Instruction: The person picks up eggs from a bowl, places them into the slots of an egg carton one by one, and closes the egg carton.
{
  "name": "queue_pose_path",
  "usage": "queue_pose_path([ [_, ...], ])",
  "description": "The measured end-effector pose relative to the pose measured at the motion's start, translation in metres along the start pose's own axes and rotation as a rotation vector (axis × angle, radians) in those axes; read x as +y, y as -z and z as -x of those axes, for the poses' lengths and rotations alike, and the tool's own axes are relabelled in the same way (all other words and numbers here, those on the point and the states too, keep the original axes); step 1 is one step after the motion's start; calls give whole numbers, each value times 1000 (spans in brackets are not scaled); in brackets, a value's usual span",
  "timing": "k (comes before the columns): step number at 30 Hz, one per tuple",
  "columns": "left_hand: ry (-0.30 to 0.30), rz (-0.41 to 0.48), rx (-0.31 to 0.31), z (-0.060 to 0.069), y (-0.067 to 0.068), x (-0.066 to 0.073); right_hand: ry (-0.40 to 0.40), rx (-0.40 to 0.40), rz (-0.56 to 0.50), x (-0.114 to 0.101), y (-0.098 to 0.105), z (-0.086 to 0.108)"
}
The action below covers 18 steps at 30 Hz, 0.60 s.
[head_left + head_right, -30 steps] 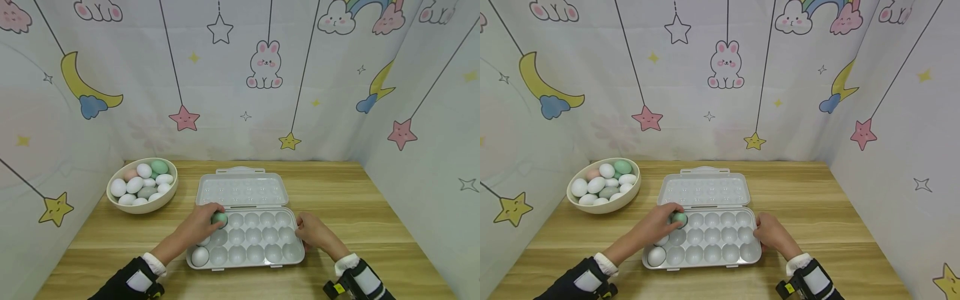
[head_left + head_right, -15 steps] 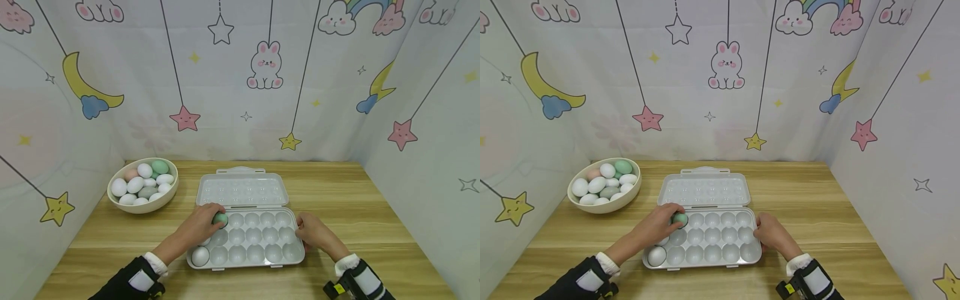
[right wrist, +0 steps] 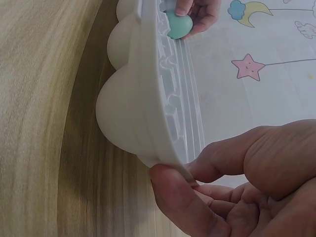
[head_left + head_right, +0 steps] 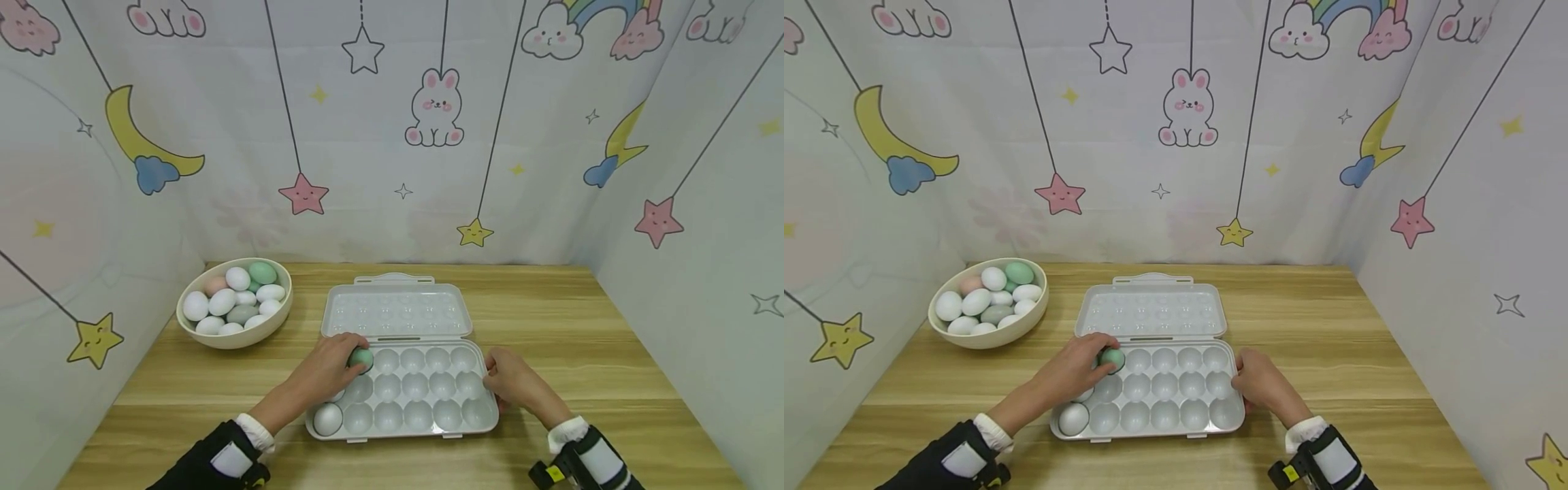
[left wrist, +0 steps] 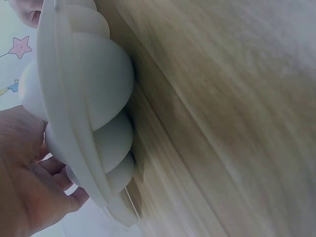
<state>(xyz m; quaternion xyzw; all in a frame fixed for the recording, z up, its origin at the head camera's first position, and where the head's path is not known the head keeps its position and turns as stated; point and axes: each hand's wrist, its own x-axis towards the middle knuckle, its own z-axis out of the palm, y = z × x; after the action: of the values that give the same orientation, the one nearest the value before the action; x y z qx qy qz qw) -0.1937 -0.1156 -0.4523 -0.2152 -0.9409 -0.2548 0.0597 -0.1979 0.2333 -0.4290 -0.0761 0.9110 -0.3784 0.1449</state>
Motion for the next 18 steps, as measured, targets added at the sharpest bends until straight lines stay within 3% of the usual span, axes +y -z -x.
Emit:
queue_pose_path([
  [11,-19,-13,23,2,4,1,0,3,3,0,0,0],
  [15,-6,-21,20,3,15,3,-2,1,8,0,0,0],
  [18,-39,-41,42,3,28,6,-1,4,8,0,0,0],
])
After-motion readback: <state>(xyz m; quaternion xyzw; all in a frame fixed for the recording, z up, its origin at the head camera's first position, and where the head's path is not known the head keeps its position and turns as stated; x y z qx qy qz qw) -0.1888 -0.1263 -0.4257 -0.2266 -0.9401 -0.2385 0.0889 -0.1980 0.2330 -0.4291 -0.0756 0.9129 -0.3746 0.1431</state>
